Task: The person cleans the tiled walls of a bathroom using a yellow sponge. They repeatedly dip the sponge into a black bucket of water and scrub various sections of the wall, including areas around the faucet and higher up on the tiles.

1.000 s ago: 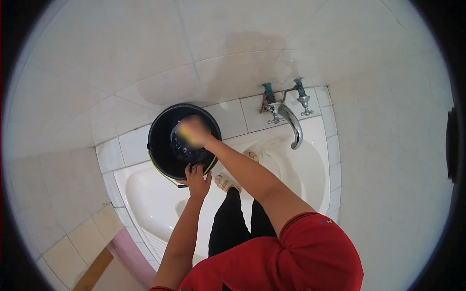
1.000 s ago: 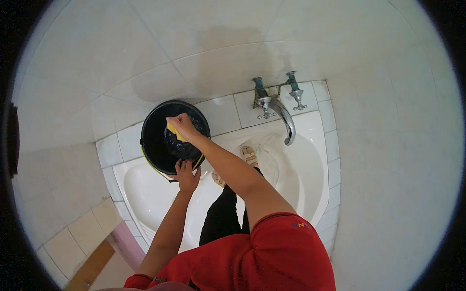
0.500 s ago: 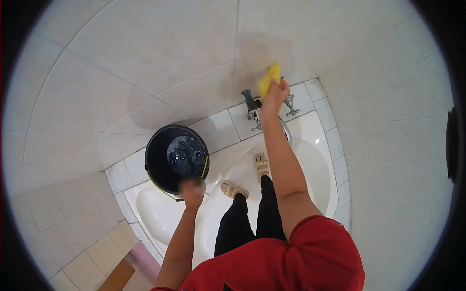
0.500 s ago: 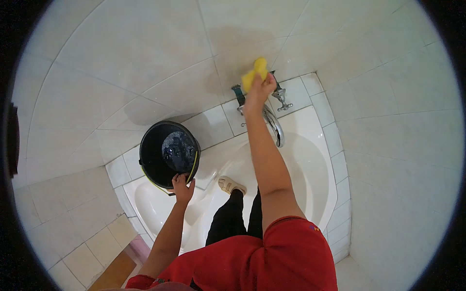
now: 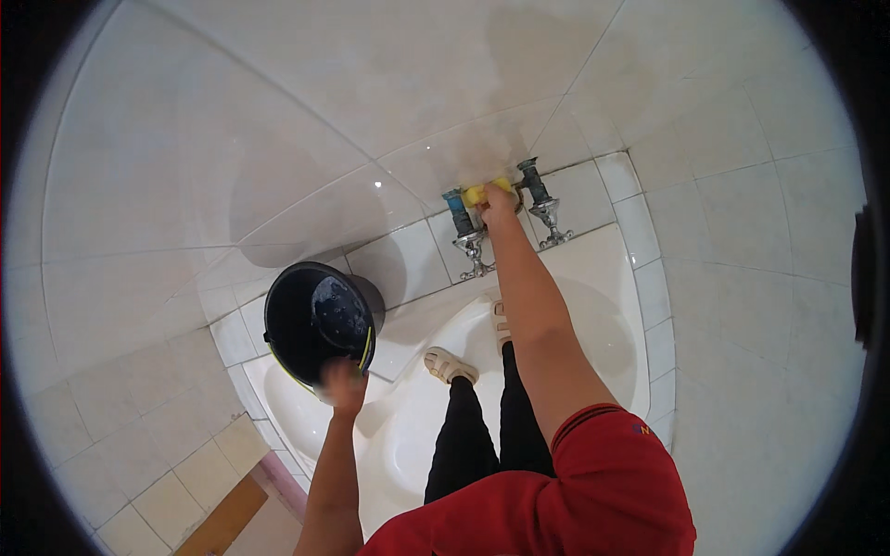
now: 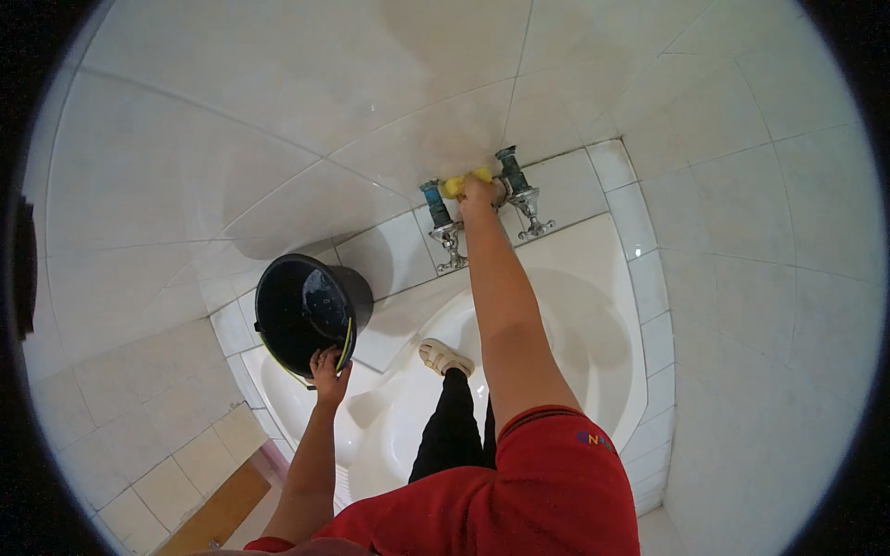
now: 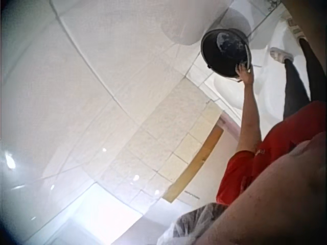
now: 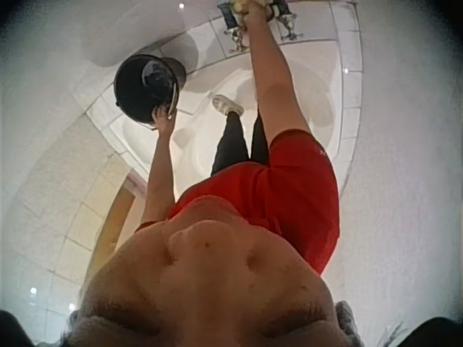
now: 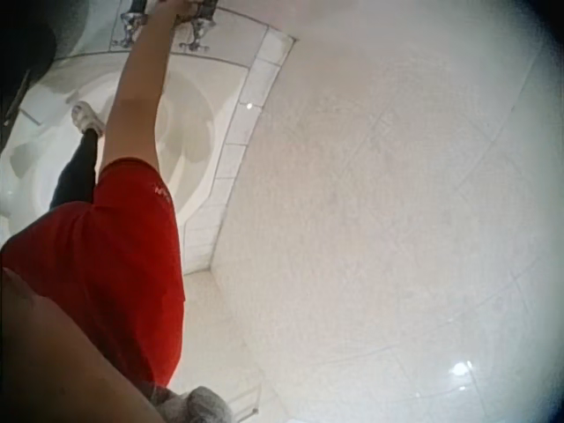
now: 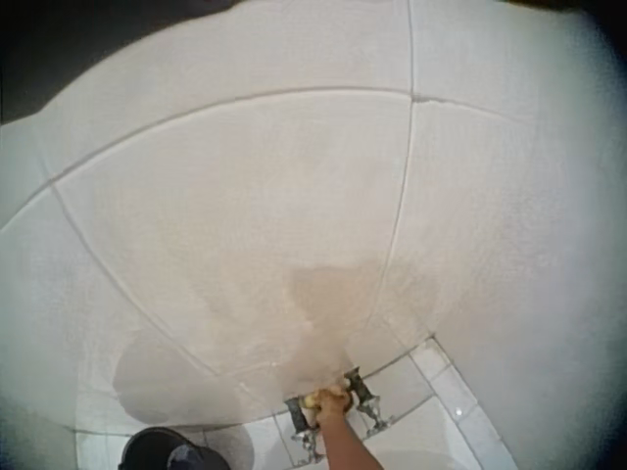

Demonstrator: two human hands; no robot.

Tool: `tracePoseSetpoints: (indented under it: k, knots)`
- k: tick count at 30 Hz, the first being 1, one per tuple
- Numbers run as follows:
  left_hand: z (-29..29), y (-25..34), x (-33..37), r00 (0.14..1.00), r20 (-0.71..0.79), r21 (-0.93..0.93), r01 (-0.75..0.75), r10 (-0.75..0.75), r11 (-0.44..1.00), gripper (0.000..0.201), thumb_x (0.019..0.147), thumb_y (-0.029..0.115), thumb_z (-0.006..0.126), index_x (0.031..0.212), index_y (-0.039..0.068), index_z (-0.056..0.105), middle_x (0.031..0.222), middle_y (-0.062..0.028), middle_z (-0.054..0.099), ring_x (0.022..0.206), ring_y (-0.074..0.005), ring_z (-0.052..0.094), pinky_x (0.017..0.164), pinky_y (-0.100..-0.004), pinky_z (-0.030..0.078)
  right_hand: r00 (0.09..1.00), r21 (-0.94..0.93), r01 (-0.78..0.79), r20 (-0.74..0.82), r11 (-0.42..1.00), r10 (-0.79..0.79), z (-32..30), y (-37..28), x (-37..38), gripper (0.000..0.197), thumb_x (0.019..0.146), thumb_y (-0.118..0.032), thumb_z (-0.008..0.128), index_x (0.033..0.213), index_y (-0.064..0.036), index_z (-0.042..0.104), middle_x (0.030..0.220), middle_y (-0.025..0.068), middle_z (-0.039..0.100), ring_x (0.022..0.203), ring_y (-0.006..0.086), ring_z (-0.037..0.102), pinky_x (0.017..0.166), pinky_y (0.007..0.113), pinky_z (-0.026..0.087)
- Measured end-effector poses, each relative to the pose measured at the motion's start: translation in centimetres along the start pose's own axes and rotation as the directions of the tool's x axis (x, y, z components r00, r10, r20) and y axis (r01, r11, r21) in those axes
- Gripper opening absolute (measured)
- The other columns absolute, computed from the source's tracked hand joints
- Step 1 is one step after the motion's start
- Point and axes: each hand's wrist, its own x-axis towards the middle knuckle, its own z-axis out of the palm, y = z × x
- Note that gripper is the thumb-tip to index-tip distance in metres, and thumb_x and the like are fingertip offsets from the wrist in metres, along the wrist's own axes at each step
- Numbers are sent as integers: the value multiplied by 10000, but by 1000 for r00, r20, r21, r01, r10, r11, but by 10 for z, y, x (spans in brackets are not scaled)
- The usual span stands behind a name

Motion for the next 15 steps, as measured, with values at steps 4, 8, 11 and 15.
tracePoseSetpoints:
  k: [4, 8, 11, 15]
  knots:
    - [-1, -5, 4, 1000, 26, 24, -11, 11, 1000, 305, 776, 185, 694, 1045, 70, 609, 1126, -117, 617, 1161, -277, 512, 1066, -481, 253, 982, -64, -186, 32, 980, 188, -26, 13, 82, 423, 867, -91, 578, 1249, -162, 410, 1190, 116, 512, 1035, 308, 544, 705, 526, 490]
    - [-4, 1, 11, 998, 66, 13, -13, 12, 1000, 297, 786, 196, 690, 1045, 73, 613, 1113, -118, 622, 1176, -267, 507, 1070, -484, 245, 987, 124, -159, -16, 979, 162, -21, 2, 63, 437, 866, -102, 560, 1267, -169, 401, 1217, 117, 492, 1074, 324, 519, 745, 604, 456]
    - [2, -8, -2, 995, 94, 15, 36, -38, 999, 300, 787, 200, 690, 1050, 76, 615, 1105, -114, 626, 1175, -257, 511, 1071, -486, 242, 990, 160, 70, 113, 985, -88, -5, -9, -35, 448, 851, -87, 545, 1266, -170, 395, 1225, 114, 473, 1105, 310, 493, 766, 579, 456]
    - [4, -12, 2, 997, 83, 16, 9, -10, 1000, 311, 786, 212, 693, 1056, 79, 618, 1108, -110, 627, 1171, -251, 514, 1073, -481, 243, 823, 124, 555, 65, 823, -565, 13, -12, -103, 444, 827, -54, 544, 1234, -74, 367, 1221, 138, 427, 1081, 268, 472, 868, 461, 435]
